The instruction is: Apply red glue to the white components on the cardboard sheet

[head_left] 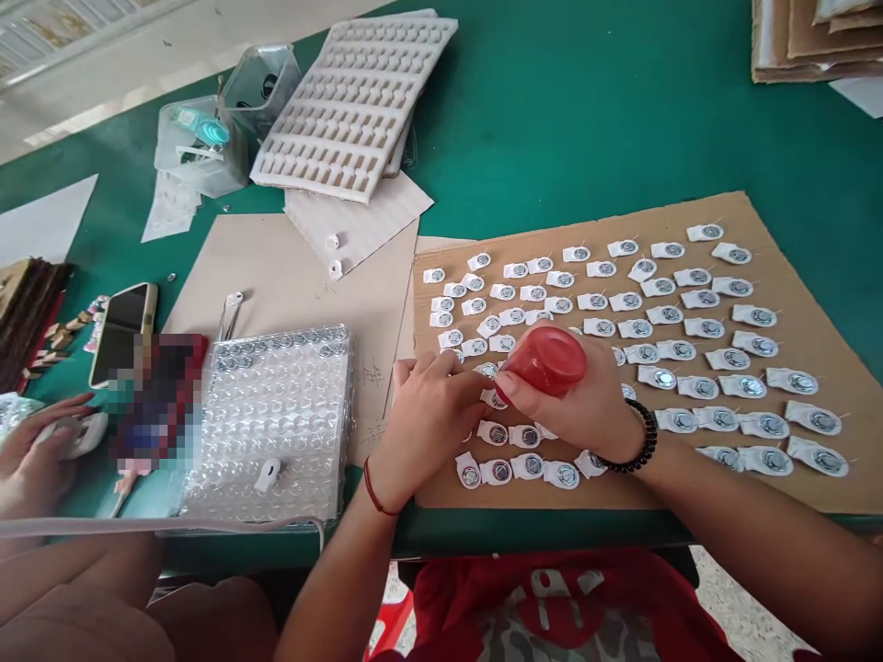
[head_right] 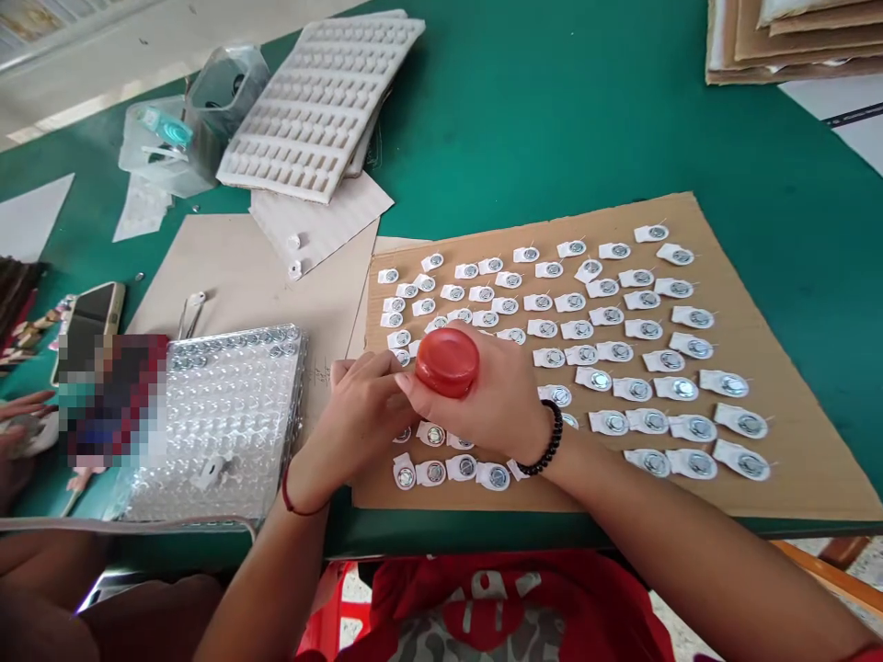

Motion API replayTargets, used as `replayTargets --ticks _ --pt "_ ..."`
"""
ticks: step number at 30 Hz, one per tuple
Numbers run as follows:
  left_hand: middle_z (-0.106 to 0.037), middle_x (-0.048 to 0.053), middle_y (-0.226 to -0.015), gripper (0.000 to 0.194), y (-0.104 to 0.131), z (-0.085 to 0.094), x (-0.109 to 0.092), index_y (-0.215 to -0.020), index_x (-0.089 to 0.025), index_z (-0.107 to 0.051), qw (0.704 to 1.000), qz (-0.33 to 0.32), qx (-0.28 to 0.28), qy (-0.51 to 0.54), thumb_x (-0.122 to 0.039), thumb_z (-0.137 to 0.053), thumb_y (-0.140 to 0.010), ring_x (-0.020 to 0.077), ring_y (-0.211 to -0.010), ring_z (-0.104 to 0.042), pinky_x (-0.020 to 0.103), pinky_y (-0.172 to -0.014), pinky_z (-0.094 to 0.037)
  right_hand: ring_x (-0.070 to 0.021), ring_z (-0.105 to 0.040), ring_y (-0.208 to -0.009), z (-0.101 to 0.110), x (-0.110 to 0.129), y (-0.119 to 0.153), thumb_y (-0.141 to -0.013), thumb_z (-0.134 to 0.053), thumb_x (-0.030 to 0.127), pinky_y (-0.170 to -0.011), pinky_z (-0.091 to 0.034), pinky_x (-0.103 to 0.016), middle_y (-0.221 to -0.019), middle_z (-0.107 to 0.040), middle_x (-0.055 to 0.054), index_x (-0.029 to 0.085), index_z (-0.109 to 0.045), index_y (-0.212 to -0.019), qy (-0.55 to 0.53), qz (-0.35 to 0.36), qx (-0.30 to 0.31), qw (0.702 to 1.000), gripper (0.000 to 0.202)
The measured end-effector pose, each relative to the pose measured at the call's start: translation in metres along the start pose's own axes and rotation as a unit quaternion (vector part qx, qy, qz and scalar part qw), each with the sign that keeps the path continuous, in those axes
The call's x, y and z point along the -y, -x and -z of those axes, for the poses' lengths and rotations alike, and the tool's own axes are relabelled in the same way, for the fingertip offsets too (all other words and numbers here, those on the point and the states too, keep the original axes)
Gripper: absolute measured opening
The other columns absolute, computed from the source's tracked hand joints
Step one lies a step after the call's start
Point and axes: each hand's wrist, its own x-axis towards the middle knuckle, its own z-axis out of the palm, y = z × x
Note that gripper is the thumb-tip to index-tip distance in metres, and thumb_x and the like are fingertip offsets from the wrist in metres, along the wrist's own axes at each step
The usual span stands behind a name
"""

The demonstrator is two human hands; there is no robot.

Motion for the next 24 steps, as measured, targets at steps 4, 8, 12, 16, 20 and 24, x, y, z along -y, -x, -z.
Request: replayTargets --ticks 4,8,12,16,20,24 --pt "-0.052 0.0 -0.08 0.019 0.0 0.0002 0.0004 -0.085 -0.032 -0.065 1.0 -0.01 0.004 0.0 -0.017 -0.058 -0.076 0.0172 -0.077 -0.046 0.034 -0.07 -0.029 -0.0105 -0.051 -0.052 -0.0014 -0.0021 0.0006 -0.072 -0.062 0.047 -0.051 -0.041 -0.024 -0.058 -0.058 0.002 0.019 -0.055 -0.064 0.007 0.007 0.002 1.0 0.03" --pt "-0.052 0.0 -0.079 0.015 -0.0005 0.0002 0.0006 -0.08 -0.028 -0.066 1.0 -0.011 0.004 0.004 -0.016 -0.058 -0.076 0.0171 -0.076 -0.047 0.035 -0.07 -0.029 -0.0106 -0.05 -0.053 -0.0022 -0.0024 0.0013 -0.072 -0.061 0.049 -0.052 -0.04 -0.024 -0.058 -0.057 0.002 0.019 -0.053 -0.063 0.024 0.01 0.011 1.0 0.032" --pt "-0.052 0.001 -0.08 0.014 -0.0009 -0.0011 0.0005 -0.079 -0.027 -0.065 1.0 -0.015 0.005 0.007 -0.016 -0.056 -0.077 0.0171 -0.076 -0.046 0.035 -0.069 -0.028 -0.0103 -0.05 -0.053 -0.0026 -0.0017 0.0024 -0.072 -0.061 0.05 -0.052 -0.04 -0.024 -0.058 -0.056 0.003 0.019 -0.052 -0.065 0.023 0.012 0.012 1.0 0.033" --pt "-0.052 0.001 -0.079 0.012 -0.0014 -0.0024 0.0008 -0.076 -0.024 -0.063 1.0 -0.011 0.002 0.007 -0.017 -0.054 -0.078 0.0169 -0.074 -0.047 0.035 -0.068 -0.028 -0.0101 -0.05 -0.053 -0.002 -0.0012 0.0033 -0.072 -0.061 0.049 -0.054 -0.04 -0.024 -0.059 -0.056 0.003 0.02 -0.052 -0.066 0.02 0.004 0.024 0.999 0.032" --pt "-0.053 0.001 -0.079 0.012 -0.0019 -0.0023 0.001 -0.076 -0.024 -0.063 1.0 -0.015 0.002 0.011 -0.016 -0.054 -0.078 0.017 -0.075 -0.048 0.035 -0.067 -0.028 -0.0097 -0.049 -0.053 -0.002 -0.0011 0.0036 -0.074 -0.061 0.047 -0.053 -0.04 -0.024 -0.06 -0.057 0.003 0.019 -0.052 -0.068 0.021 0.017 0.026 0.999 0.03" --pt "-0.053 0.001 -0.079 0.014 -0.0011 -0.0019 0.0007 -0.08 -0.026 -0.063 1.0 -0.019 0.001 0.014 -0.016 -0.053 -0.077 0.017 -0.074 -0.047 0.035 -0.067 -0.027 -0.0098 -0.05 -0.054 -0.0017 -0.0009 0.0037 -0.075 -0.061 0.046 -0.053 -0.04 -0.024 -0.061 -0.057 0.003 0.019 -0.053 -0.068 0.02 0.019 0.026 0.999 0.029"
